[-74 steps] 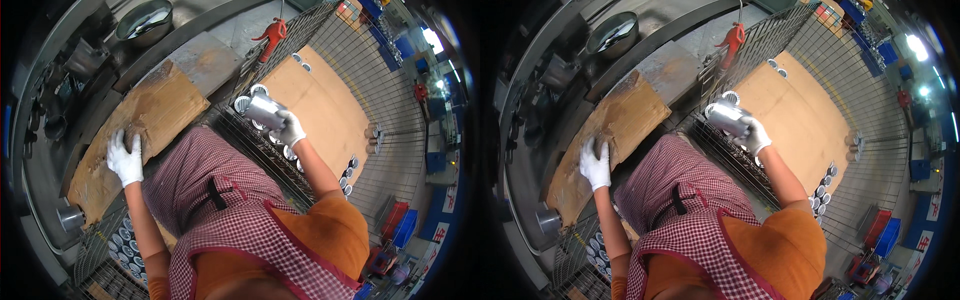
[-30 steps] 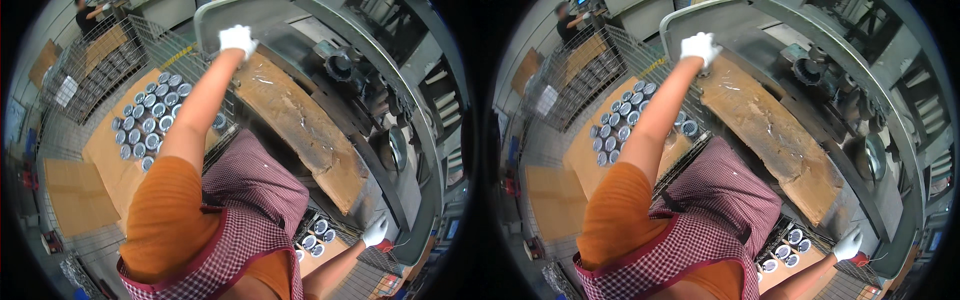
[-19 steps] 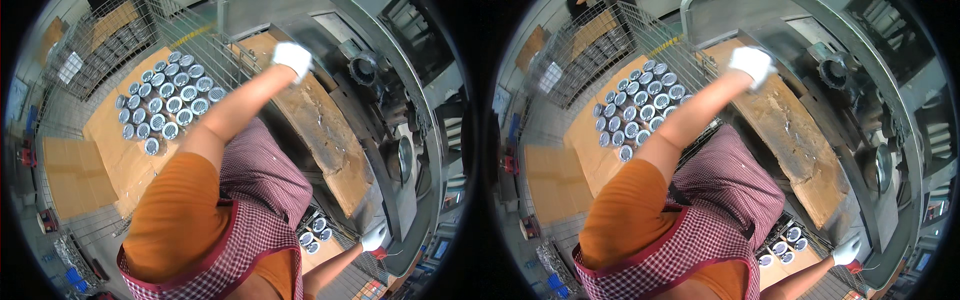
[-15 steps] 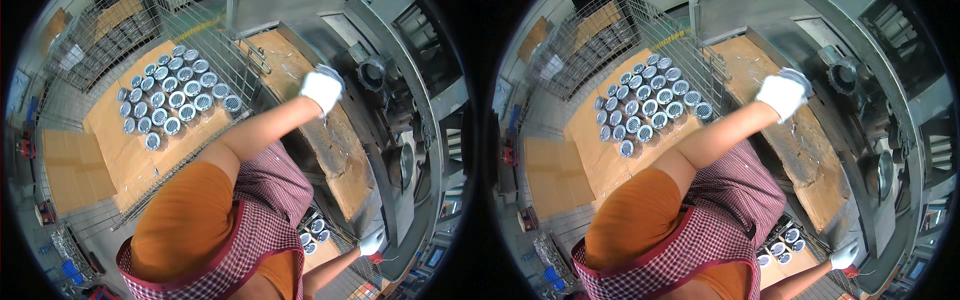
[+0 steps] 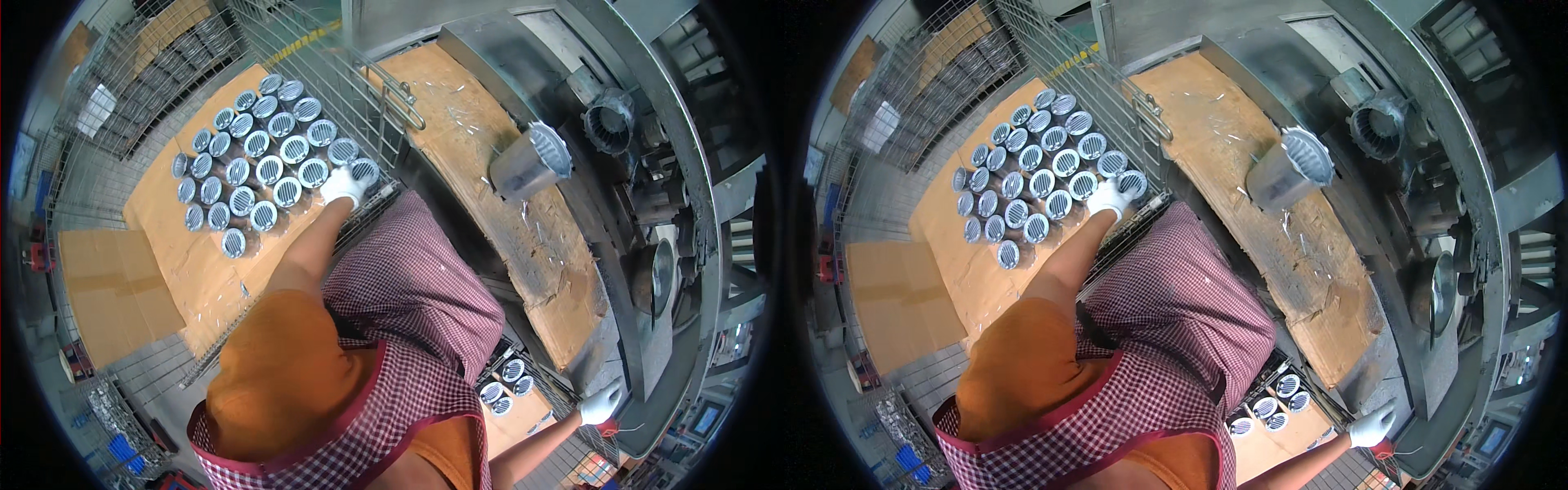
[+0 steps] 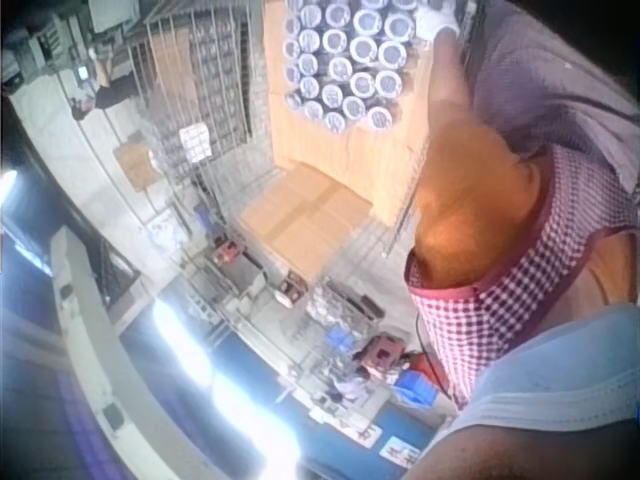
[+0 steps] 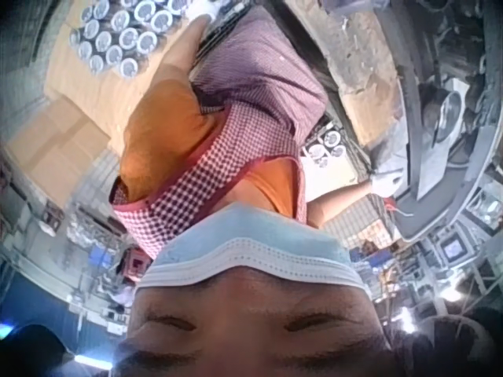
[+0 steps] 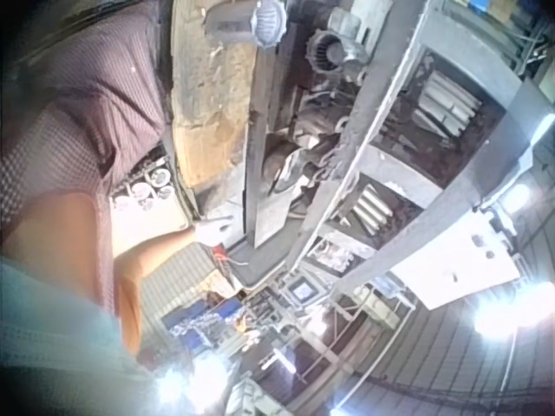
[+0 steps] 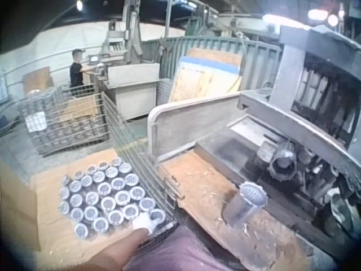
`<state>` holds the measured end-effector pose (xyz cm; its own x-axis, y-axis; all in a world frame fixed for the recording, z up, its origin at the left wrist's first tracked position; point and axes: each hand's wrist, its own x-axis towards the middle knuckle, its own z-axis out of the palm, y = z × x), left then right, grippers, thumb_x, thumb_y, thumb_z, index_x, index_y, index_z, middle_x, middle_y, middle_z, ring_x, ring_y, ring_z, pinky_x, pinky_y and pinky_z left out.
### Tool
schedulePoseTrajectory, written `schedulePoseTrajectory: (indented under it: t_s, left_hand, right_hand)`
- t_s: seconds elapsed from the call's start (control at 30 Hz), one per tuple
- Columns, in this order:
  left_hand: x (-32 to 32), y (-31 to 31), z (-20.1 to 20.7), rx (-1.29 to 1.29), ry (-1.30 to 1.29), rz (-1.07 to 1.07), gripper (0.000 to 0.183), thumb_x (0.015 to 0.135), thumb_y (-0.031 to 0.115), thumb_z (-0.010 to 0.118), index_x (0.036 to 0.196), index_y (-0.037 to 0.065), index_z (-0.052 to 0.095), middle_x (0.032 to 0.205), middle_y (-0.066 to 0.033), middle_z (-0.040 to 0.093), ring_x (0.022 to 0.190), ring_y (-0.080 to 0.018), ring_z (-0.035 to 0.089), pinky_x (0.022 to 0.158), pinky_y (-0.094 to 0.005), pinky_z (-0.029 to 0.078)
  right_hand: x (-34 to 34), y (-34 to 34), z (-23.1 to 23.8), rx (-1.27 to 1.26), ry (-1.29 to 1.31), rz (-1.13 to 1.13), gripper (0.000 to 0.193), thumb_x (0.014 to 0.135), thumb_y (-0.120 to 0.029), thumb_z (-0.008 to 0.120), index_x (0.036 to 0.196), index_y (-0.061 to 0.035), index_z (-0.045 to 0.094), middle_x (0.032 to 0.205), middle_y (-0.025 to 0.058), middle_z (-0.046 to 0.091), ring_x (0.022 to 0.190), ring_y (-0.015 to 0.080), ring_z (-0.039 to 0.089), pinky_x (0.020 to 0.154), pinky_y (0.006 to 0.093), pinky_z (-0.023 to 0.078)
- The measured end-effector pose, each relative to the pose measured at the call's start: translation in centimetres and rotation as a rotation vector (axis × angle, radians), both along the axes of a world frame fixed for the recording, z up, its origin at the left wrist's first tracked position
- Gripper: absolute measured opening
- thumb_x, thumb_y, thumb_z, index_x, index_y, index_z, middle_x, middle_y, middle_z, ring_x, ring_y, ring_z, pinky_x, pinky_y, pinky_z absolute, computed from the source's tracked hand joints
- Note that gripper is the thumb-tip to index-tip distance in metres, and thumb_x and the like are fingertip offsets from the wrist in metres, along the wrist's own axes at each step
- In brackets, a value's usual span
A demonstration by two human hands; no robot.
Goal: The recorder is taking cylindrical metal heat sinks from a bin, processing them through a machine, blowing them with air, and placing them into a separate storage cage.
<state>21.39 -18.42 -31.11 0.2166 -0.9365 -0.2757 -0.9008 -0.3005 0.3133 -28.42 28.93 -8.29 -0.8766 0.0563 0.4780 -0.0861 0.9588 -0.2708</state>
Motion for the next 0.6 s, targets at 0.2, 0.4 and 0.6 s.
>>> schedulePoseTrajectory:
  t_s: [0.2,0.4,0.6]
  left_hand:
    - [0.8,-1.9,-1.3,0.194,-0.147,-0.236,0.068,0.078,0.068,0.060,0.107,0.007,0.070,0.104,-0.0148,0.071,0.096,-0.0296,0.068,0.079,-0.0408,0.052]
    - [2.9,-0.1,-0.1,-0.091,-0.133,-0.409,0.067,0.081,0.068,0.053,0.088,0.004,0.071,0.084,-0.0149,0.070,0.081,-0.0310,0.069,0.071,-0.0415,0.052]
    - [6.5,0.9,6.5,-0.372,-0.035,-0.356,0.062,0.077,0.064,0.056,0.078,0.004,0.072,0.076,-0.0173,0.068,0.069,-0.0332,0.066,0.064,-0.0416,0.049]
  right_hand:
    - [1.4,-1.3,0.8,0.011,-0.075,0.025,0.048,0.094,-0.050,0.049,0.115,-0.0105,0.069,0.111,0.0089,0.070,0.094,0.0277,0.067,0.083,0.0351,0.049]
    - [1.3,-0.9,1.0,-0.001,-0.060,0.061,0.050,0.095,-0.050,0.048,0.116,-0.0097,0.068,0.112,0.0107,0.069,0.095,0.0302,0.066,0.083,0.0359,0.048]
    - [2.2,-1.3,1.1,-0.037,-0.020,0.080,0.052,0.094,-0.051,0.049,0.114,-0.0080,0.069,0.110,0.0124,0.069,0.094,0.0324,0.066,0.081,0.0381,0.049]
